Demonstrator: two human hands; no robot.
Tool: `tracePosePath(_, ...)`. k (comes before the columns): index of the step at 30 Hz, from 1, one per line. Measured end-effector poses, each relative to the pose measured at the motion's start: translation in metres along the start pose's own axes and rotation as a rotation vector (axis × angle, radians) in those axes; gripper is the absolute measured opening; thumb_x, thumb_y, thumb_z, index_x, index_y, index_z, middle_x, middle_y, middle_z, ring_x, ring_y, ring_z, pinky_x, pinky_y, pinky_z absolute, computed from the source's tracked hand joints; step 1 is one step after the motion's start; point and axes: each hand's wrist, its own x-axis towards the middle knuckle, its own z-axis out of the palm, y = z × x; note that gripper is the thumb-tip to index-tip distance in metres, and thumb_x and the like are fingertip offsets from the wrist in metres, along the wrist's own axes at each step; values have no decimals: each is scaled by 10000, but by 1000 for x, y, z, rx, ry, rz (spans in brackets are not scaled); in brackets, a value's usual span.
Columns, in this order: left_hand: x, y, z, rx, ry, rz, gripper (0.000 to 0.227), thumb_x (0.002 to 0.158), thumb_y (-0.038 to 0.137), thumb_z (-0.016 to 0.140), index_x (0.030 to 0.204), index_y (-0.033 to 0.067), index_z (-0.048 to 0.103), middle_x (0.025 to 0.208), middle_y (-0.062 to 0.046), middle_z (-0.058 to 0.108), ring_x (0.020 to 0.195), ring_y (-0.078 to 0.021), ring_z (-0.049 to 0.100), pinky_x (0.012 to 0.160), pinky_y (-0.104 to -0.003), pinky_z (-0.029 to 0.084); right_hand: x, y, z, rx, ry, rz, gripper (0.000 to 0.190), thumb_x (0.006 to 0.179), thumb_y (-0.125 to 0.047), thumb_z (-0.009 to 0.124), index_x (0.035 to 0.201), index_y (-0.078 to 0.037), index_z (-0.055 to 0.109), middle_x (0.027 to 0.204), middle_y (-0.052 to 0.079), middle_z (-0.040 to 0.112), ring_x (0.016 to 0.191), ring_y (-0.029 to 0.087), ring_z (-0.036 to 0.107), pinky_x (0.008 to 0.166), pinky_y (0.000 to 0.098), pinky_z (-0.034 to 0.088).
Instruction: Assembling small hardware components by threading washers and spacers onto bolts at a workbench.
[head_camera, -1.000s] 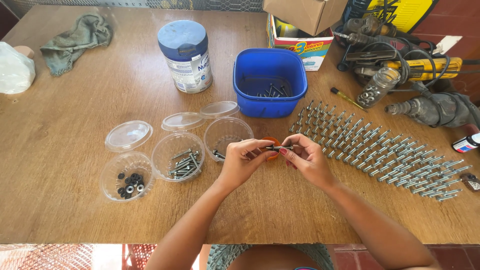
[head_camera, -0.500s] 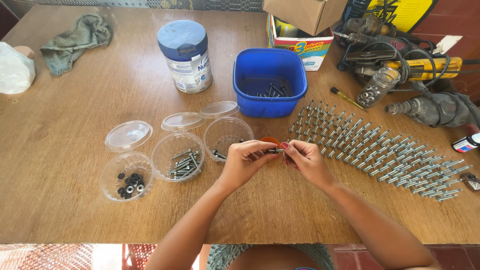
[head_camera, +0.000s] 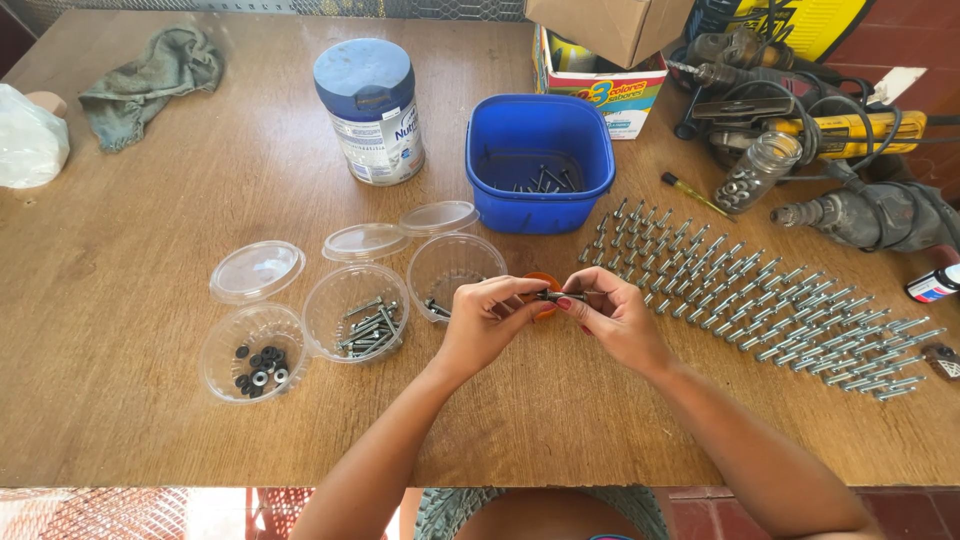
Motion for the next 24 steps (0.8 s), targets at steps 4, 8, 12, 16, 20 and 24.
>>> tracePosePath(4, -1, -1, 1, -27, -1, -3, 197, 853, 39, 794, 1033, 121, 794, 861, -64, 764, 592, -123, 719, 484, -189, 519, 0, -5, 1, 3, -8, -2, 147, 957, -44, 721, 1083, 6, 667, 866, 65, 638, 544, 74, 560, 494, 205, 492)
tracePosePath(8, -1, -4, 3, -25, -3, 8, 205, 859, 45, 794, 1049, 120, 790, 929, -60, 771, 608, -135, 729, 497, -191, 529, 0, -3, 0, 80, -105, 63, 206, 1045, -153, 606, 1135, 14, 686, 830, 70, 626, 517, 56, 479, 448, 200, 415)
tracePosePath(12, 0, -2, 2, -10, -8, 21, 202, 865, 42, 789, 1053, 117, 789, 941, -61, 772, 623, -143, 739, 502, -195, 531, 0, -2, -1, 76, -160, 48, 277, 1091, -149, 504, 1039, 12, 724, 705, 34, 523, 492, 71, 437, 450, 193, 401)
tracePosePath(16, -1, -2, 2, -15, -3, 4, 201, 859, 64, 807, 1050, 121, 790, 940, -59, 772, 617, -133, 734, 498, -190, 527, 1, -16, 4, 4, -152, -17, 257, 1082, -133, 518, 1029, 27, 712, 580, 26, 466, 478, 78, 411, 455, 196, 392)
tracePosePath(20, 0, 2, 2, 5, 18, 2, 216, 856, 46, 798, 1055, 131, 793, 933, -49, 776, 626, -134, 724, 505, -196, 525, 1, -19, 4, -73, -93, -61, 168, 1045, -120, 596, 1085, -1, 708, 666, 45, 539, 545, 88, 500, 502, 216, 469)
tracePosePath(24, 0, 2, 1, 32, 44, -34, 209, 849, 59, 807, 1042, 139, 797, 909, -40, 781, 625, -128, 718, 504, -195, 529, 1, -11, 3, -189, 0, -72, 156, 961, -119, 740, 1084, -41, 683, 797, 51, 640, 638, 106, 606, 580, 235, 556)
